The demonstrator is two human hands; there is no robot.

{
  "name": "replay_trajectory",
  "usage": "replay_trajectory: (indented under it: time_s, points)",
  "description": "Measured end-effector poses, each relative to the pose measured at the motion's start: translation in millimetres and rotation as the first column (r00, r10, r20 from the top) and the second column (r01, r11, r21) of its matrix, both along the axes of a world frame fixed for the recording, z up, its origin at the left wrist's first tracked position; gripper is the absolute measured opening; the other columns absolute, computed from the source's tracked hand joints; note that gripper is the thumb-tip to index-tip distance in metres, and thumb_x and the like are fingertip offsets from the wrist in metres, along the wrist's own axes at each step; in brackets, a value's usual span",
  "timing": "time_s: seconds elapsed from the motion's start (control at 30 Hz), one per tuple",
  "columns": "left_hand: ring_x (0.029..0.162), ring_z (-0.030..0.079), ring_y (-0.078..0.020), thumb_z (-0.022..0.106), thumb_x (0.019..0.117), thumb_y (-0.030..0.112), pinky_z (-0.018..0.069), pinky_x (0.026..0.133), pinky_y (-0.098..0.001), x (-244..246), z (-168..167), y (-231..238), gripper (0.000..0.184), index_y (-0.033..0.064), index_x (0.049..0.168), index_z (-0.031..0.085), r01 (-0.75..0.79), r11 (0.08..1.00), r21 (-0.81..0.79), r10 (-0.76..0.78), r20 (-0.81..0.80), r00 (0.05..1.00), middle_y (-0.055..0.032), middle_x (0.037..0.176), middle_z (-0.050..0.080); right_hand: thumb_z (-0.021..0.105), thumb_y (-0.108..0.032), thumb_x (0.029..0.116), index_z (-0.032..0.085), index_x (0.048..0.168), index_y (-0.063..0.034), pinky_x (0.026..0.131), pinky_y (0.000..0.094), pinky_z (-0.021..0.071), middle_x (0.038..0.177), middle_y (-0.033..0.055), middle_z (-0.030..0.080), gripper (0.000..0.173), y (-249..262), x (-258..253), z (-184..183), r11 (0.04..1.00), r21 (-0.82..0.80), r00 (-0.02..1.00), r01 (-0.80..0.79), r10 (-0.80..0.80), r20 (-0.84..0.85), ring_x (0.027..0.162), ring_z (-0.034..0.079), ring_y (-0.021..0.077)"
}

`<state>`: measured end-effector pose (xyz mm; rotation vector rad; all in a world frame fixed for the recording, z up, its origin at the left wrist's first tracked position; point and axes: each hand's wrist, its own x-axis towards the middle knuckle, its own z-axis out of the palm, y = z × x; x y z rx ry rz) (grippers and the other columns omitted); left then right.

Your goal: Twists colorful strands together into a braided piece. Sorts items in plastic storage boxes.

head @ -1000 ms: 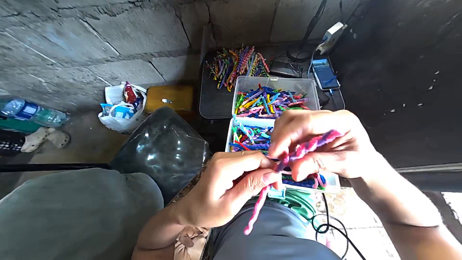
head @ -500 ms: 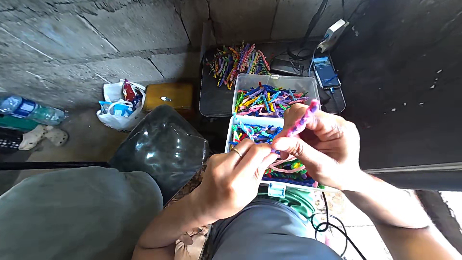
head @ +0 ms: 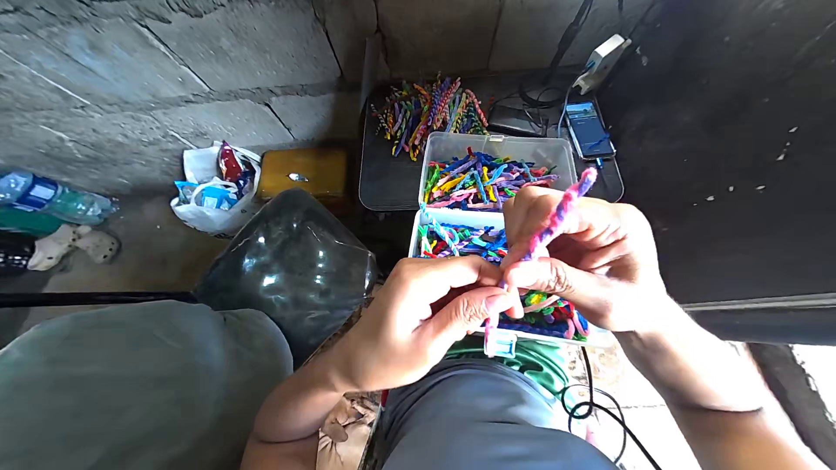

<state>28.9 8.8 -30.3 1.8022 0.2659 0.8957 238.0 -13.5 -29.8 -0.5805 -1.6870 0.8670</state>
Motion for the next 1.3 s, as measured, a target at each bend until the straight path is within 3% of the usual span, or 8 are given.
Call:
replay_trajectory:
  time_s: [0.2, 0.4, 0.53, 0.73, 0.9, 1.07, 1.17, 1.3]
  points:
    - [0.062, 0.054, -0.0111, 0.056, 0.1043, 0.012, 0.0409, 0.056, -0.0172, 8.1, -11.0, -16.3, 0.019, 0.0002, 0.093, 0.065, -0.452, 0.44, 0.776, 0.642, 0.081, 0.763, -0.0092, 0.073, 0.058, 0.065, -0.013, 0.0958, 0.056, 0.081, -0.0108, 0.057, 0.0099, 0.0478, 0.078, -0.007, 0.053, 0.018, -12.5, -7.6, -2.4, 0.976, -0.057, 0.977, 0.209, -0.207, 0.05, 0.065, 0.052, -0.0047]
    - [0.071, 0.05, 0.0105, 0.051, 0.1078, 0.017, 0.0415, 0.064, -0.0047, 0.9, -3.7, -7.1, 0.027, -0.0028, 0.094, 0.064, -0.095, 0.985, 0.144, 0.1, -0.024, 0.995, 0.0024, 0.078, 0.06, 0.07, -0.023, 0.0971, 0.066, 0.104, -0.0102, 0.068, 0.0123, 0.0552, 0.097, -0.0069, 0.064, 0.015, 0.2, 8.2, -0.7, 0.963, -0.139, 0.973, -0.229, 0.226, -0.036, 0.084, 0.063, -0.0031]
    - [0.072, 0.052, 0.0162, 0.052, 0.1075, 0.02, 0.04, 0.061, -0.0022, 0.4, 0.0, -1.3, 0.022, 0.006, 0.097, 0.066, 0.248, 0.918, -0.31, -0.232, 0.088, 0.969, 0.0134, 0.083, 0.065, 0.075, -0.012, 0.0927, 0.072, 0.094, -0.0056, 0.07, 0.0114, 0.0537, 0.092, -0.0039, 0.065, 0.008, 5.7, 8.2, -0.8, 0.963, -0.015, 0.961, -0.269, 0.268, -0.07, 0.085, 0.063, -0.0019]
    - [0.074, 0.055, 0.0086, 0.052, 0.1073, 0.017, 0.0445, 0.066, -0.0052, 2.0, -1.3, -7.8, 0.028, -0.0041, 0.095, 0.065, -0.113, 0.971, 0.209, 0.122, -0.031, 0.992, -0.0005, 0.08, 0.063, 0.07, -0.014, 0.0942, 0.062, 0.083, -0.0059, 0.066, 0.0075, 0.0478, 0.083, -0.0054, 0.057, 0.016, -10.7, 0.3, 0.7, 0.996, 0.069, 0.998, 0.054, -0.057, 0.041, 0.078, 0.056, -0.0055]
    - [0.065, 0.055, -0.0083, 0.056, 0.1047, 0.014, 0.0422, 0.059, -0.0144, 12.3, -11.0, -19.0, 0.022, 0.0001, 0.09, 0.064, -0.417, 0.538, 0.733, 0.583, 0.035, 0.812, -0.009, 0.074, 0.058, 0.064, -0.011, 0.0965, 0.054, 0.084, -0.0052, 0.063, 0.0069, 0.0436, 0.082, -0.0028, 0.052, 0.017, -13.5, -5.7, -6.1, 0.96, 0.156, 0.963, 0.233, -0.25, 0.099, 0.072, 0.05, -0.0059]
    - [0.074, 0.054, 0.0124, 0.051, 0.1079, 0.02, 0.0434, 0.065, -0.0037, 5.9, -5.0, -11.3, 0.028, -0.0019, 0.095, 0.064, 0.007, 1.0, 0.024, -0.007, 0.022, 1.0, 0.0039, 0.08, 0.064, 0.067, -0.029, 0.0994, 0.064, 0.091, -0.0089, 0.065, 0.0086, 0.0504, 0.09, -0.0071, 0.061, 0.022, -9.2, 8.4, 1.0, 0.994, -0.054, 0.995, -0.091, 0.093, 0.036, 0.079, 0.058, -0.0061]
    - [0.075, 0.055, 0.0144, 0.053, 0.1074, 0.022, 0.042, 0.062, -0.0033, 3.0, -1.5, -6.3, 0.022, 0.0063, 0.099, 0.067, 0.312, 0.884, -0.348, -0.273, 0.156, 0.949, 0.0111, 0.085, 0.068, 0.075, -0.026, 0.0939, 0.071, 0.108, -0.0071, 0.07, 0.0107, 0.0533, 0.102, -0.0053, 0.066, 0.024, -1.0, 13.9, 0.6, 0.948, -0.043, 0.949, -0.315, 0.313, -0.043, 0.091, 0.063, -0.0029]
    - [0.074, 0.057, 0.0141, 0.055, 0.1061, 0.017, 0.0434, 0.062, -0.0033, 6.4, -0.6, -5.8, 0.018, 0.0071, 0.102, 0.069, 0.424, 0.78, -0.46, -0.361, 0.222, 0.906, 0.0117, 0.087, 0.069, 0.075, -0.012, 0.0931, 0.073, 0.092, -0.0044, 0.07, 0.0114, 0.0515, 0.09, -0.0033, 0.068, 0.007, -0.5, 10.2, -0.6, 0.96, 0.042, 0.956, -0.279, 0.281, -0.085, 0.084, 0.063, -0.0023]
